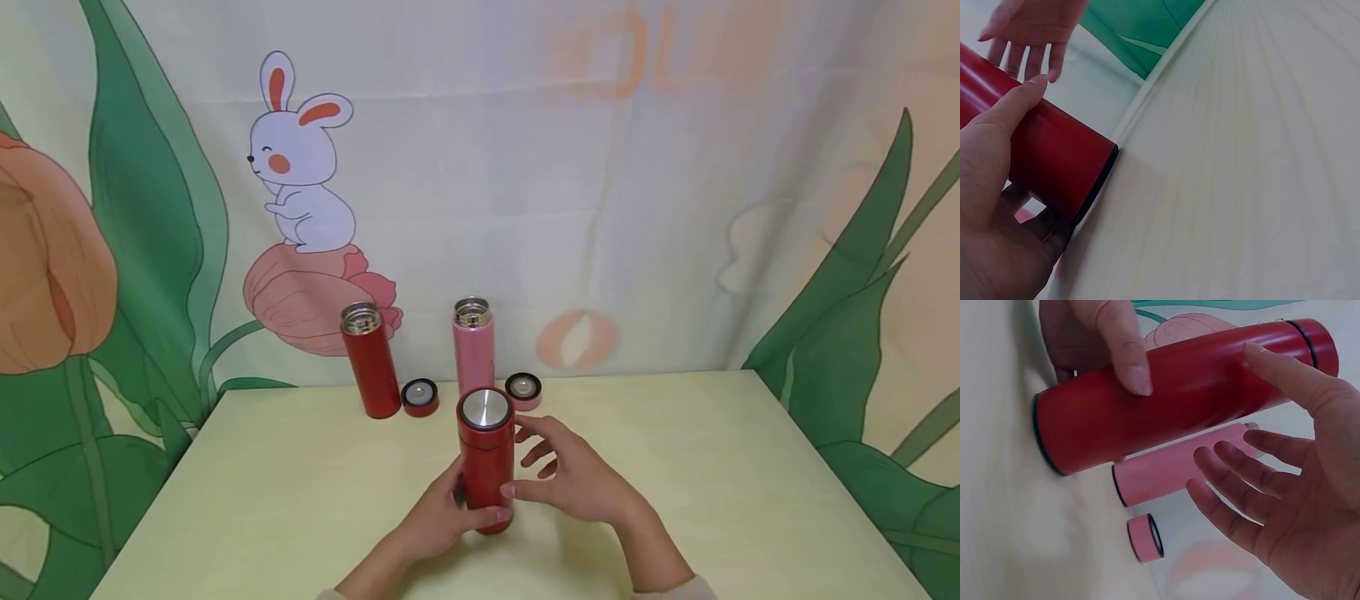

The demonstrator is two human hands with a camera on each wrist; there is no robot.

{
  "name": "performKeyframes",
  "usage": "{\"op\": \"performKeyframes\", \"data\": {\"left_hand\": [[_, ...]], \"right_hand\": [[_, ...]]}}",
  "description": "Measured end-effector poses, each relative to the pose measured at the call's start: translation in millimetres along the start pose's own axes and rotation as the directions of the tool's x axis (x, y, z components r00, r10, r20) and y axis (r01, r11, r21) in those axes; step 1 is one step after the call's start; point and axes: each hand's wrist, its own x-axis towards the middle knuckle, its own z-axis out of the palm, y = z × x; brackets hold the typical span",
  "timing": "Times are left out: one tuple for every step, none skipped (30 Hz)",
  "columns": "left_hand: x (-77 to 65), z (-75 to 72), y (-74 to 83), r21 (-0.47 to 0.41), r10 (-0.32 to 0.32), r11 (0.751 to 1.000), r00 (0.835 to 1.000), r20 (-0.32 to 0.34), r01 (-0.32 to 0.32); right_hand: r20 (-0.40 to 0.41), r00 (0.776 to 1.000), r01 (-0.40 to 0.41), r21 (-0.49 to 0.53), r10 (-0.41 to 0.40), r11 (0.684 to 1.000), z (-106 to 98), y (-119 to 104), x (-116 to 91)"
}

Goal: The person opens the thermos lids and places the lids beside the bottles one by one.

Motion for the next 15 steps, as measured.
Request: {"op": "performKeyframes", "data": {"left_hand": [[0.1,-0.1,-0.4,-0.002,0.0,1.0,1.0,0.0,0.0],[0.2,-0.2,-0.7,-0.005,0.0,1.0,1.0,0.001,0.0],[0.1,-0.3,-1.0,-0.004,0.001,1.0,1.0,0.001,-0.001],[0.1,-0.4,-1.1,-0.006,0.001,1.0,1.0,0.001,-0.001],[0.2,-0.4,-1.2,-0.005,0.002,1.0,1.0,0.001,-0.002],[0.3,-0.3,-1.4,-0.005,0.005,1.0,1.0,0.001,-0.005],[0.3,-0.3,-1.5,-0.004,0.006,1.0,1.0,0.002,-0.006],[0.5,-0.1,-1.4,-0.005,0.006,1.0,1.0,0.003,-0.006],[0.7,0.0,-1.6,-0.004,0.006,1.0,1.0,0.003,-0.006],[0.9,0.0,-1.5,-0.006,0.004,1.0,1.0,0.005,-0.004],[1.0,0.0,-1.5,-0.006,0.005,1.0,1.0,0.006,-0.005],[1.0,-0.1,-1.6,-0.005,0.004,1.0,1.0,0.007,-0.004],[1.0,-0.2,-1.5,-0.006,0.003,1.0,1.0,0.008,-0.003],[1.0,-0.4,-1.3,-0.006,0.003,1.0,1.0,0.008,-0.003],[1.1,-0.5,-1.1,-0.004,0.002,1.0,1.0,0.009,-0.002]], "right_hand": [[-0.005,1.0,0.007,-0.007,-0.007,1.0,-2,-3,1],[-0.009,1.0,0.018,-0.018,-0.018,1.0,-3,-6,2],[-0.012,1.0,0.024,-0.027,-0.024,0.999,-5,-10,2],[-0.014,0.999,0.028,-0.033,-0.029,0.999,-6,-13,3],[-0.016,0.999,0.033,-0.041,-0.033,0.999,-7,-16,4],[-0.019,0.999,0.036,-0.051,-0.037,0.998,-9,-19,4],[-0.02,0.999,0.039,-0.058,-0.041,0.998,-10,-22,5],[-0.021,0.999,0.042,-0.067,-0.043,0.997,-11,-25,6],[-0.024,0.999,0.043,-0.076,-0.045,0.996,-12,-29,6],[-0.025,0.998,0.049,-0.087,-0.051,0.995,-13,-32,7],[-0.027,0.998,0.057,-0.099,-0.06,0.993,-14,-35,8],[-0.029,0.997,0.065,-0.113,-0.069,0.991,-15,-39,8],[-0.03,0.997,0.074,-0.127,-0.078,0.989,-16,-42,9],[-0.032,0.996,0.079,-0.143,-0.084,0.987,-16,-45,10],[-0.032,0.996,0.081,-0.155,-0.087,0.985,-17,-49,11]]}}
